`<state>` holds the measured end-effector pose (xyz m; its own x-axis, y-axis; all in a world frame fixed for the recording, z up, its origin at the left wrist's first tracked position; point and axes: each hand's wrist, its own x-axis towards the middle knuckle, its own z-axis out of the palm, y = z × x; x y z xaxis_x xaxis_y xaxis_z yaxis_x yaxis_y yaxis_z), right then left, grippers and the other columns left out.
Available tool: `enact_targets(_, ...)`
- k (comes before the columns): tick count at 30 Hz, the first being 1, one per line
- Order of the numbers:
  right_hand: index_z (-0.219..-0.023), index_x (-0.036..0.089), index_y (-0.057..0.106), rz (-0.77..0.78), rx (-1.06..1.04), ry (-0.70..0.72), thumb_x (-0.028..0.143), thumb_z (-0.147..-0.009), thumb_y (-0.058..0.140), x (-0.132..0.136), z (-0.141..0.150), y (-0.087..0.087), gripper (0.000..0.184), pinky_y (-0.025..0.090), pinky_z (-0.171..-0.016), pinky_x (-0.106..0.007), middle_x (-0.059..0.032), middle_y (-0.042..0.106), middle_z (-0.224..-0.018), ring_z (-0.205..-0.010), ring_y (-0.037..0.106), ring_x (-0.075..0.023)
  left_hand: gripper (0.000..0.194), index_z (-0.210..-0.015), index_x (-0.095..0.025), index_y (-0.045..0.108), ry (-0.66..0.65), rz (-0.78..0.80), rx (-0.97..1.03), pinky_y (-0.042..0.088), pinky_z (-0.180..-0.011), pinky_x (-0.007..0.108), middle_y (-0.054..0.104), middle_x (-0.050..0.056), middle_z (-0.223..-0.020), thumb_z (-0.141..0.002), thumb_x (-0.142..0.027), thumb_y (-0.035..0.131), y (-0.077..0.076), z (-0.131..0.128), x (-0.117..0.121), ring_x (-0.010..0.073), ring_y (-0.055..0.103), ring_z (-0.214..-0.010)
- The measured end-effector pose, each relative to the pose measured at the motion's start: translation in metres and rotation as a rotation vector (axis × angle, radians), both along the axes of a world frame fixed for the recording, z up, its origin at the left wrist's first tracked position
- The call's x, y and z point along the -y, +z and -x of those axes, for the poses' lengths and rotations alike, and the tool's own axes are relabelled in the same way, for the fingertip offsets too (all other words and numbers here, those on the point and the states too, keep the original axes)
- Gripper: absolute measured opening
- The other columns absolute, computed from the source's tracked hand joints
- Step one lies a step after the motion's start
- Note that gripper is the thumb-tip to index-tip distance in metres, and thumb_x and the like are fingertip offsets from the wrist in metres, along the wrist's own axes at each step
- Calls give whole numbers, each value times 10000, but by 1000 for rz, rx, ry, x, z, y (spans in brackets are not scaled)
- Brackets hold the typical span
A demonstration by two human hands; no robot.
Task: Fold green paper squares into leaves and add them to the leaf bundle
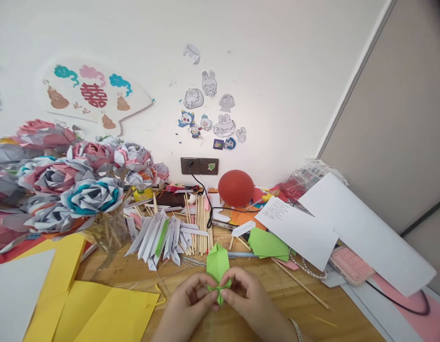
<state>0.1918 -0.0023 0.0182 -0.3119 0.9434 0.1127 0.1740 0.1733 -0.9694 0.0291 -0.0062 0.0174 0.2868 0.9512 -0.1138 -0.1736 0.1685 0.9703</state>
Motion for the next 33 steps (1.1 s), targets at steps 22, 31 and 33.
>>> enact_targets(22, -774, 165, 559, 22, -31, -44, 259, -709, 517, 1, 9, -5, 122, 343, -537, -244, 14, 487, -630, -581, 457, -144, 358, -694, -176, 548, 25, -17, 20, 403, -581, 230, 587, -41, -589, -588, -437, 770, -3, -3, 1, 118, 543, -583)
enact_targets(31, -927, 175, 573, -24, -47, 37, 261, -785, 523, -1, 7, -16, 172, 379, -593, -247, 6, 508, -695, -638, 491, -145, 312, -683, -192, 535, 66, -21, -45, 380, -545, 225, 542, -53, -583, -610, -411, 746, -16, 1, -1, 127, 518, -574)
enact_targets(33, -1021, 183, 540, -50, -61, 76, 283, -815, 509, 0, 6, -20, 231, 382, -597, -250, 14, 509, -686, -630, 499, -144, 279, -683, -191, 543, 108, -57, -52, 394, -594, 235, 560, -40, -624, -616, -373, 743, -17, 2, -2, 139, 531, -626)
